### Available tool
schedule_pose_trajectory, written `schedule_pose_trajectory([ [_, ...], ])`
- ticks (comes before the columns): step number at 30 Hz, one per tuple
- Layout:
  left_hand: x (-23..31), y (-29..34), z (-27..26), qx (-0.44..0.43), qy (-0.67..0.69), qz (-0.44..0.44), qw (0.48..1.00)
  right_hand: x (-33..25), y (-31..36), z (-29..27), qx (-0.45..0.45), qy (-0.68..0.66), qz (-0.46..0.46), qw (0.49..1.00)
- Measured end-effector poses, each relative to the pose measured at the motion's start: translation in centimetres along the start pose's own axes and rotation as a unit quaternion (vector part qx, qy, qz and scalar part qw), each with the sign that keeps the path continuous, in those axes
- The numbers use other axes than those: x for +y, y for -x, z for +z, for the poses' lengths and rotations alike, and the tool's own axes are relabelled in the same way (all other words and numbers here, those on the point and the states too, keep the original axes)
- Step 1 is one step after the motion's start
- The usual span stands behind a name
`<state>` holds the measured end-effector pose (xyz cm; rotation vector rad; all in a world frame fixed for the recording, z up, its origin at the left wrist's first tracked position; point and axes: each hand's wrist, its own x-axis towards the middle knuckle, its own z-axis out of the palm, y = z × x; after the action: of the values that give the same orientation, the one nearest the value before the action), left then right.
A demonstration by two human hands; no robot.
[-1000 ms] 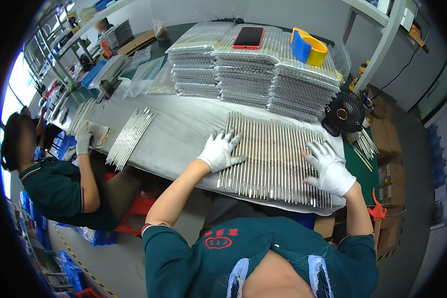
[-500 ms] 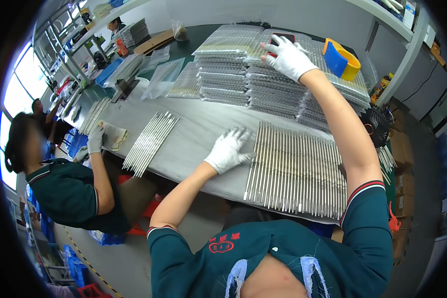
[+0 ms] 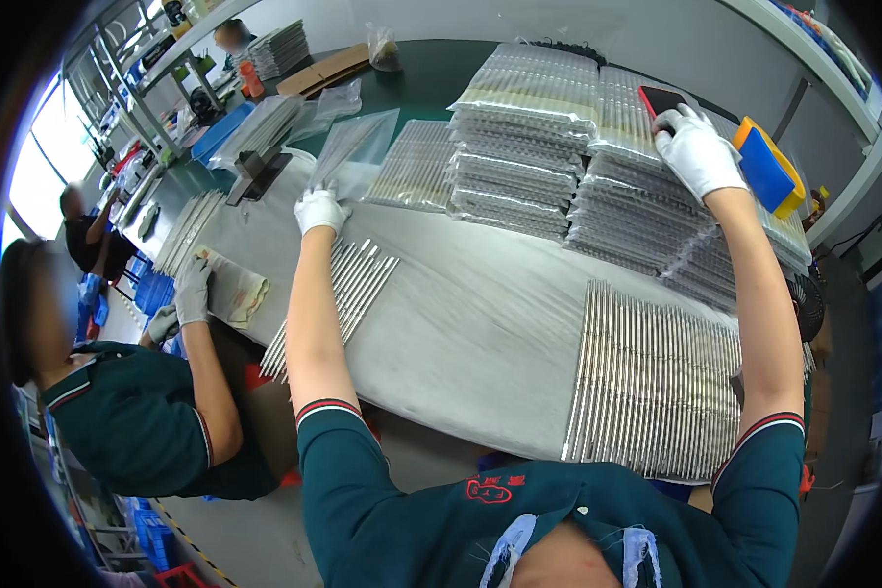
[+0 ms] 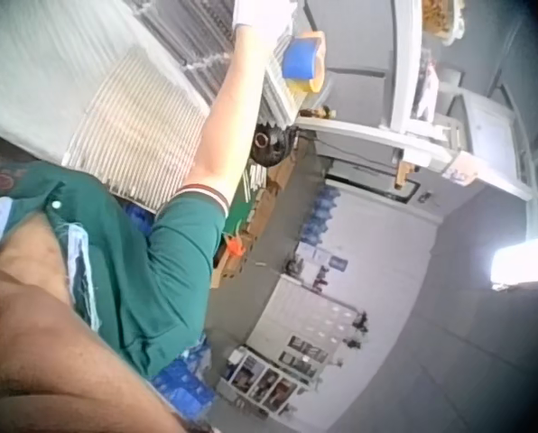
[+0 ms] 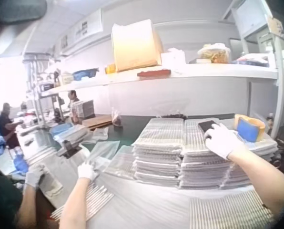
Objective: The person gathers bundles of long, thin metal rods from a table, aligns them, and places them into clear plastic bags. The person repeats this process, handling the rods and bags with gloved hands in a factory setting.
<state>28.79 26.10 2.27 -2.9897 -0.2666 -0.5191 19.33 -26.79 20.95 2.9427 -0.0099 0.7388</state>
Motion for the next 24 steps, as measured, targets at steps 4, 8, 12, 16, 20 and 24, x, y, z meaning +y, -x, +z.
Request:
schedule_pose_trajectory([
  [4, 1.8, -2.7, 1.8, -0.027, -0.04, 0.024, 0.999, 0.6, 1.2, -1.2, -0.013, 0.06, 0.062, 0.996],
  [8, 0.5, -5.3, 3.3, -0.007, 0.007, -0.011, 1.0, 0.5, 1.6, -2.2, -0.058, 0.079, 0.095, 0.991],
  [12, 1.4, -7.5, 3.1, 0.114, 0.225, -0.184, 0.95, 2.5, 2.0, -1.2, -0.052, 0.098, 0.077, 0.991],
  [16, -5.6, -11.4, 3.1, 0.229, 0.317, -0.232, 0.891, 1.1, 2.2, -1.5, -0.021, 0.067, 0.041, 0.997],
  [20, -4.7, -12.4, -0.6, 0.279, 0.269, -0.235, 0.891, 1.4, 3.0, -1.2, -0.004, 0.063, 0.039, 0.997],
  [24, -3.4, -13.2, -7.6, 0.298, 0.233, -0.194, 0.905, 1.8, 3.4, -0.9, 0.028, 0.031, 0.027, 0.999],
])
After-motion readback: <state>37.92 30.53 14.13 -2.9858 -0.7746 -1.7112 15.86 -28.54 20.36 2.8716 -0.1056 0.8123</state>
